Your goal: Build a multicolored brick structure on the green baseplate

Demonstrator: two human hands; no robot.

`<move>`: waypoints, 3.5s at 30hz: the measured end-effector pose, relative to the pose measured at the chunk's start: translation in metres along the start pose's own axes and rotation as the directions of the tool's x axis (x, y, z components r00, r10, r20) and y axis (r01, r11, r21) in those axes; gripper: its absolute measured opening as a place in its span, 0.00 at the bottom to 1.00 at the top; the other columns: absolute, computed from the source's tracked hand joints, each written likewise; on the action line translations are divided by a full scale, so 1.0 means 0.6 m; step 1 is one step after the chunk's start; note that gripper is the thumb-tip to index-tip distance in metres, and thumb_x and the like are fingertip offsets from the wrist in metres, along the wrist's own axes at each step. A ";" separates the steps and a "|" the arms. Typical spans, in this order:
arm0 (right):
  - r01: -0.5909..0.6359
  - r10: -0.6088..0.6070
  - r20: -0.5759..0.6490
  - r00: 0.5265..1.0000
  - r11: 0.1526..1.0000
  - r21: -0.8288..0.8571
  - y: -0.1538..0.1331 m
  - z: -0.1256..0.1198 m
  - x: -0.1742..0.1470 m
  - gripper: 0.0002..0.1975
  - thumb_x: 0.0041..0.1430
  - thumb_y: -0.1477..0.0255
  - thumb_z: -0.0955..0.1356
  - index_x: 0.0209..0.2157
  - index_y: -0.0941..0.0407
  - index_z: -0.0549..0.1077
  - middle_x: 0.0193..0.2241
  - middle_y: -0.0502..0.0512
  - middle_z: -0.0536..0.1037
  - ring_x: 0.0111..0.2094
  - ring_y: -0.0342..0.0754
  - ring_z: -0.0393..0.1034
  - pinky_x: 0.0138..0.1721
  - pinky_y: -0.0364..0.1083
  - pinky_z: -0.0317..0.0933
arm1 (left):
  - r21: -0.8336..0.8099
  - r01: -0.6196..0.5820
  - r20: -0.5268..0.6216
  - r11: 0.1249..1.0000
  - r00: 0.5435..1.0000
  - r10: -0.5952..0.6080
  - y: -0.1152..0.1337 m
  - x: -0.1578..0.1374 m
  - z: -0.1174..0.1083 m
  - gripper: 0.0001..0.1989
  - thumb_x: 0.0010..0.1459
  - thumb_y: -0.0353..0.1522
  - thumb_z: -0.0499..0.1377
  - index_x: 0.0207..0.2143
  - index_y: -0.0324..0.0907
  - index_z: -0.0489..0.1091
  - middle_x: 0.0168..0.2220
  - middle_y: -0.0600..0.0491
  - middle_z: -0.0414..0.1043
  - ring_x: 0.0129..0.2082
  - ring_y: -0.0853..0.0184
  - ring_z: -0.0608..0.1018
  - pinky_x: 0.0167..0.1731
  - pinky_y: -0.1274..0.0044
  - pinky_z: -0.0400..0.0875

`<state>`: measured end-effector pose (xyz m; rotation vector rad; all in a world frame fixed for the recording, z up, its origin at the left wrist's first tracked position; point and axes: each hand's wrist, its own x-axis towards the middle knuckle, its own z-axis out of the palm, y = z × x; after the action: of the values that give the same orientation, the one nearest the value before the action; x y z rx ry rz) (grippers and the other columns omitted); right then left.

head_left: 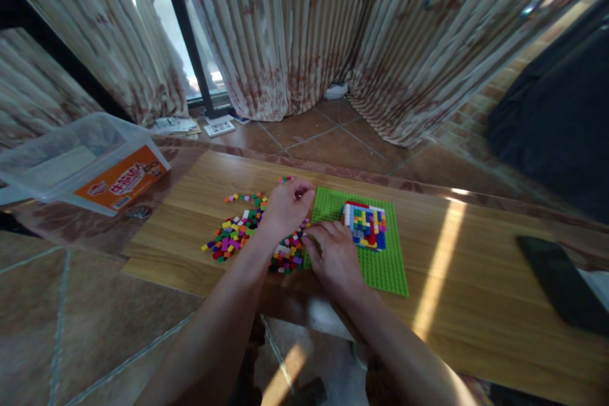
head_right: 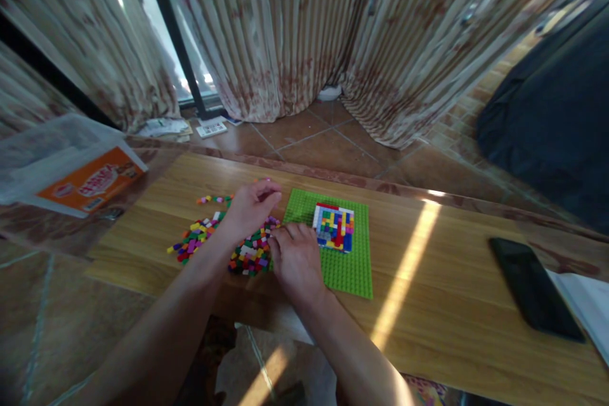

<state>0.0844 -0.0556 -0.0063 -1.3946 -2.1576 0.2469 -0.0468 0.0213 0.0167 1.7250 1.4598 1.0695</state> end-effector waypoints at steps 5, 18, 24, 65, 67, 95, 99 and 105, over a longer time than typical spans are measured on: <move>-0.125 0.156 -0.088 0.984 0.950 0.286 0.005 -0.036 -0.006 0.08 0.63 0.72 0.64 0.35 0.54 0.76 0.32 0.53 0.79 0.35 0.48 0.73 0.40 0.47 0.65 | 0.010 0.000 0.034 1.000 0.999 0.000 0.001 -0.001 0.001 0.08 0.57 0.28 0.56 0.35 0.39 0.75 0.33 0.51 0.79 0.34 0.67 0.79 0.37 0.76 0.74; -0.383 0.467 -0.236 0.852 0.864 0.325 0.105 -0.131 -0.027 0.12 0.58 0.63 0.67 0.36 0.54 0.80 0.34 0.55 0.82 0.33 0.50 0.77 0.37 0.50 0.70 | 0.025 -0.001 0.071 1.000 0.997 -0.001 0.007 -0.002 0.012 0.08 0.57 0.28 0.56 0.35 0.39 0.75 0.31 0.52 0.78 0.32 0.68 0.77 0.35 0.76 0.72; -0.455 0.484 -0.171 0.858 0.872 0.181 0.127 -0.147 -0.042 0.14 0.56 0.62 0.67 0.36 0.55 0.80 0.32 0.56 0.82 0.33 0.51 0.77 0.36 0.50 0.69 | 0.015 -0.014 0.074 1.000 0.997 0.013 0.006 -0.002 0.018 0.08 0.57 0.28 0.56 0.35 0.39 0.75 0.32 0.51 0.78 0.33 0.67 0.78 0.37 0.74 0.73; -0.591 0.676 0.027 0.737 0.624 0.512 0.157 -0.128 -0.034 0.15 0.43 0.61 0.74 0.29 0.58 0.79 0.23 0.55 0.80 0.24 0.47 0.71 0.26 0.45 0.62 | 0.058 -0.017 0.116 0.998 0.993 0.010 0.012 -0.004 0.020 0.08 0.57 0.27 0.56 0.35 0.38 0.75 0.30 0.52 0.78 0.31 0.67 0.78 0.35 0.74 0.72; -0.592 0.685 0.043 0.727 0.595 0.544 0.162 -0.125 -0.034 0.16 0.42 0.60 0.74 0.29 0.58 0.79 0.22 0.54 0.79 0.22 0.46 0.70 0.24 0.44 0.61 | 0.062 -0.013 0.120 0.998 0.993 0.006 0.012 -0.004 0.021 0.08 0.57 0.27 0.56 0.35 0.38 0.75 0.30 0.51 0.78 0.31 0.67 0.78 0.36 0.74 0.72; -0.673 0.760 -0.184 0.623 0.641 0.369 0.150 -0.132 -0.023 0.17 0.47 0.58 0.71 0.33 0.55 0.80 0.24 0.55 0.81 0.27 0.53 0.76 0.27 0.47 0.65 | 0.234 0.079 0.177 0.969 0.977 -0.123 0.032 -0.025 0.042 0.17 0.59 0.28 0.53 0.50 0.38 0.70 0.40 0.45 0.78 0.40 0.62 0.79 0.44 0.70 0.73; -0.628 0.754 -0.164 0.636 0.629 0.457 0.140 -0.132 -0.017 0.16 0.46 0.58 0.71 0.31 0.56 0.80 0.25 0.55 0.82 0.27 0.53 0.76 0.26 0.47 0.65 | 0.489 0.016 -0.063 0.872 0.998 0.016 -0.001 0.012 0.003 0.17 0.60 0.30 0.54 0.51 0.37 0.69 0.49 0.42 0.74 0.52 0.57 0.73 0.56 0.66 0.65; -0.541 0.663 -0.155 0.732 0.705 0.459 0.126 -0.118 -0.014 0.14 0.51 0.59 0.69 0.30 0.54 0.79 0.27 0.54 0.82 0.28 0.52 0.77 0.29 0.47 0.67 | 0.632 0.002 -0.035 0.775 0.999 0.026 -0.036 0.055 0.012 0.24 0.60 0.38 0.56 0.57 0.39 0.67 0.61 0.40 0.62 0.60 0.49 0.65 0.57 0.58 0.60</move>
<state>0.1845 -0.0394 0.0168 -1.7286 -1.2316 0.6210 -0.0485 0.0580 0.0006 2.1675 1.9950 0.6417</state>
